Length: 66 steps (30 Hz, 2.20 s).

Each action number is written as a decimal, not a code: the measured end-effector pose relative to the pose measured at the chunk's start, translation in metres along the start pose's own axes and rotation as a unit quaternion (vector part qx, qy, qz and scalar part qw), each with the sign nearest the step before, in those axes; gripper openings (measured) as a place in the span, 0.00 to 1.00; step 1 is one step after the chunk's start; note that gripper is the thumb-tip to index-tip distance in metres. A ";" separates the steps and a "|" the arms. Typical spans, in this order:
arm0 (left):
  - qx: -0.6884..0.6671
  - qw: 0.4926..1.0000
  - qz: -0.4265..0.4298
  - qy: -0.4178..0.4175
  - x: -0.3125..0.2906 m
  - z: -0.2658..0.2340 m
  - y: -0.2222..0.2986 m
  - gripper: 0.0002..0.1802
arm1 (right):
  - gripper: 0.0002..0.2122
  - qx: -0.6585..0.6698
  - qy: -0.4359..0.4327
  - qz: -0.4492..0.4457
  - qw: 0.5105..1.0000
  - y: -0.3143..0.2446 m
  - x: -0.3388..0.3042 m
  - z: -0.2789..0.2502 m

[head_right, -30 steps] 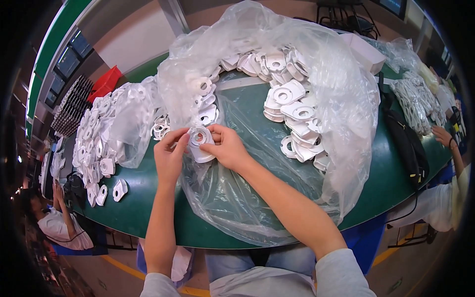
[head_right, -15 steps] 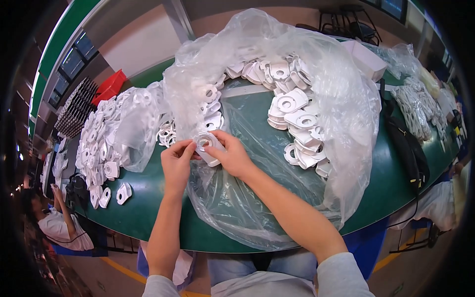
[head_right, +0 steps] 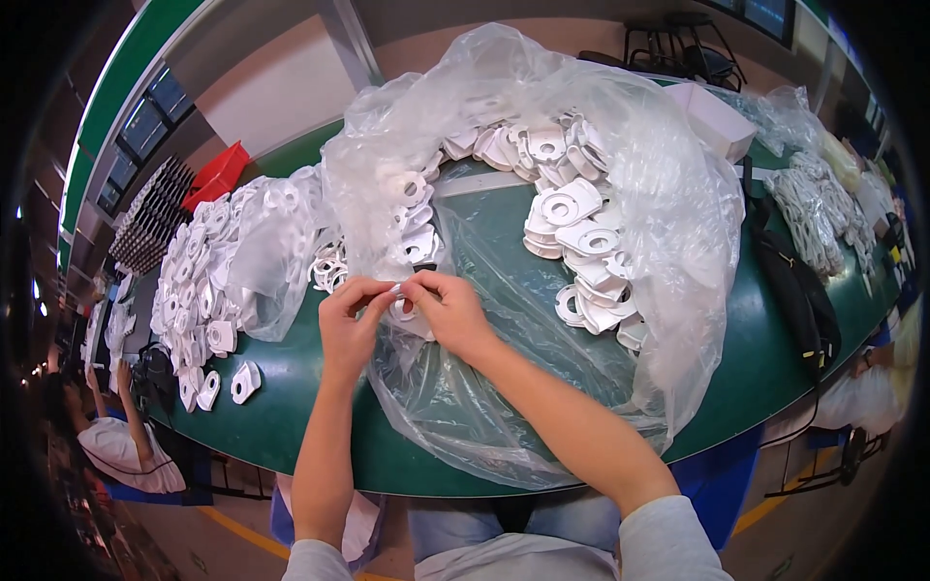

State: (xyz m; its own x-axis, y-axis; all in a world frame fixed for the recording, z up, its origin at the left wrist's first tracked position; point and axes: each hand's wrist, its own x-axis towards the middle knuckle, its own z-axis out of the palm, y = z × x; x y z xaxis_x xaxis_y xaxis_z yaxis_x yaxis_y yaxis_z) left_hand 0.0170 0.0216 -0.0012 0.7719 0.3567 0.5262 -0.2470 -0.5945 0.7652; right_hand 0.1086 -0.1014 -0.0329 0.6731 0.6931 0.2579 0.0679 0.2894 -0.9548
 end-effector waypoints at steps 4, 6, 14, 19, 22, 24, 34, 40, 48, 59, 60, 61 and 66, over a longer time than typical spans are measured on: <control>-0.030 0.997 -0.066 0.038 -0.006 0.013 -0.003 0.04 | 0.09 -0.021 0.011 0.036 0.999 -0.002 0.001 0.000; -0.064 0.992 -0.096 0.052 -0.008 0.013 -0.006 0.03 | 0.09 -0.024 0.014 0.029 0.999 0.000 0.001 0.001; -0.108 0.982 -0.142 -0.069 0.000 -0.006 0.002 0.08 | 0.16 0.117 0.016 0.078 0.990 0.007 0.004 -0.007; -0.046 0.984 -0.131 -0.108 0.001 -0.016 0.003 0.06 | 0.20 0.016 -0.010 0.096 0.995 0.007 0.005 -0.009; 0.010 0.992 -0.080 -0.101 0.002 -0.013 0.007 0.05 | 0.20 0.002 -0.019 0.087 0.996 0.012 0.008 -0.011; 0.040 0.993 -0.059 -0.093 0.001 -0.009 0.009 0.05 | 0.18 -0.033 -0.006 0.079 0.996 0.011 0.007 -0.009; 0.081 0.995 0.035 0.042 -0.001 0.007 0.015 0.07 | 0.08 -0.202 0.082 -0.196 0.956 -0.009 -0.001 -0.001; 0.093 0.990 0.091 0.057 -0.004 0.010 0.016 0.08 | 0.06 -0.236 0.091 -0.234 0.939 -0.012 -0.004 -0.002; 0.056 0.995 0.047 0.066 -0.003 0.009 0.013 0.09 | 0.07 -0.149 0.043 -0.147 0.977 -0.010 -0.002 -0.001; -0.116 0.981 -0.155 -0.031 -0.005 0.009 -0.003 0.25 | 0.10 0.030 -0.012 0.045 0.998 0.004 0.006 -0.013; -0.167 0.970 -0.172 -0.037 -0.005 0.007 -0.008 0.25 | 0.12 0.052 -0.034 0.047 0.997 0.003 0.005 -0.013; -0.167 0.971 -0.170 -0.036 -0.005 0.009 -0.010 0.25 | 0.14 0.074 -0.055 0.048 0.995 0.002 0.005 -0.014; -0.206 0.967 -0.151 -0.009 -0.005 0.027 -0.005 0.24 | 0.19 0.069 -0.032 0.031 0.997 0.009 0.008 -0.020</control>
State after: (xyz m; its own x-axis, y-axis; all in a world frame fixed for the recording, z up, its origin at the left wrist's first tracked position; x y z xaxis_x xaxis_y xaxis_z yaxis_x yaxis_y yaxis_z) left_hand 0.0305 0.0038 -0.0176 0.8543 0.4541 0.2527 -0.2190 -0.1265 0.9675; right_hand 0.1293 -0.1070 -0.0422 0.6246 0.7515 0.2123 -0.0766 0.3295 -0.9410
